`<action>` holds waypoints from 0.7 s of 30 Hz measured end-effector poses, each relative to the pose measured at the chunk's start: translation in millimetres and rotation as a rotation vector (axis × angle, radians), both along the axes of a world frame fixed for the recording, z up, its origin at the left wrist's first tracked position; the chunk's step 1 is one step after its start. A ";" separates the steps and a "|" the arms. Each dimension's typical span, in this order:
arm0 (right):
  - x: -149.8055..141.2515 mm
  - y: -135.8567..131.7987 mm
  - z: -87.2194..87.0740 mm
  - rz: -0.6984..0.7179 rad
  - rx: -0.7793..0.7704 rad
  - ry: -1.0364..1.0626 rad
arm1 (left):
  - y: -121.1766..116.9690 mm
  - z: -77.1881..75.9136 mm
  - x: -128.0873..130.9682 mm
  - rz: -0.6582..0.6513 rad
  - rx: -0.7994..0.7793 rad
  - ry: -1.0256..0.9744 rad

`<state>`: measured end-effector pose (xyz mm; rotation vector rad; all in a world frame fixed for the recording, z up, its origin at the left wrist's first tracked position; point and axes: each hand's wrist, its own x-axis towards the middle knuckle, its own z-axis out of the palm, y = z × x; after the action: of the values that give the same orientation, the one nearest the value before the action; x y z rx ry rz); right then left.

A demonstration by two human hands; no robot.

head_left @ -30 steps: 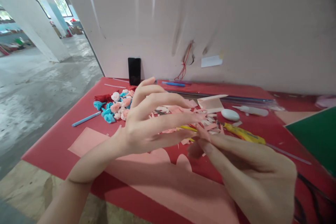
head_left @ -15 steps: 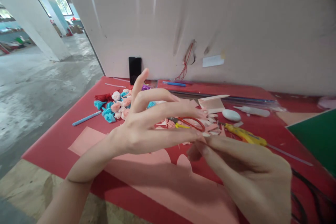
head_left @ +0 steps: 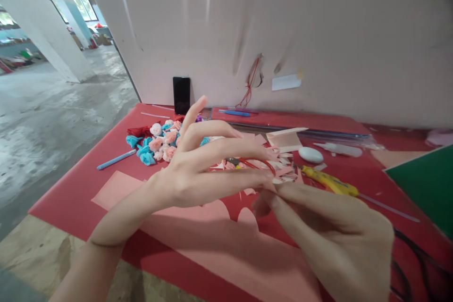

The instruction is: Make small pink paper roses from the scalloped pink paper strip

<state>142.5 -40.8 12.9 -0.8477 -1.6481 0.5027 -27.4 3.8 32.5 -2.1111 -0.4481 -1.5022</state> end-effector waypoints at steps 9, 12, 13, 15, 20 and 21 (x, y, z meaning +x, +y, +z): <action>2.8 -0.9 -8.4 -0.109 0.093 -0.095 | -0.2 2.1 -1.8 0.009 0.006 0.037; 2.3 -1.8 -6.1 -0.072 0.072 -0.067 | 1.8 2.5 -5.5 -0.048 0.032 0.052; 2.2 -2.0 -5.1 -0.046 0.062 -0.062 | 1.9 2.4 -6.3 -0.060 0.028 0.053; 2.0 -1.9 -3.3 -0.013 0.045 -0.050 | 0.8 2.0 -6.9 -0.052 0.018 0.054; 0.6 -0.2 -1.5 0.000 0.023 -0.004 | -2.6 2.5 -5.0 0.007 -0.029 0.056; 0.2 -0.1 -1.2 0.006 0.015 0.005 | -2.4 2.8 -4.6 -0.001 -0.036 0.054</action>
<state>142.7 -41.0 11.7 -0.8301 -1.6487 0.4959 -32.0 1.4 35.3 -2.1739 -0.4571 -1.4446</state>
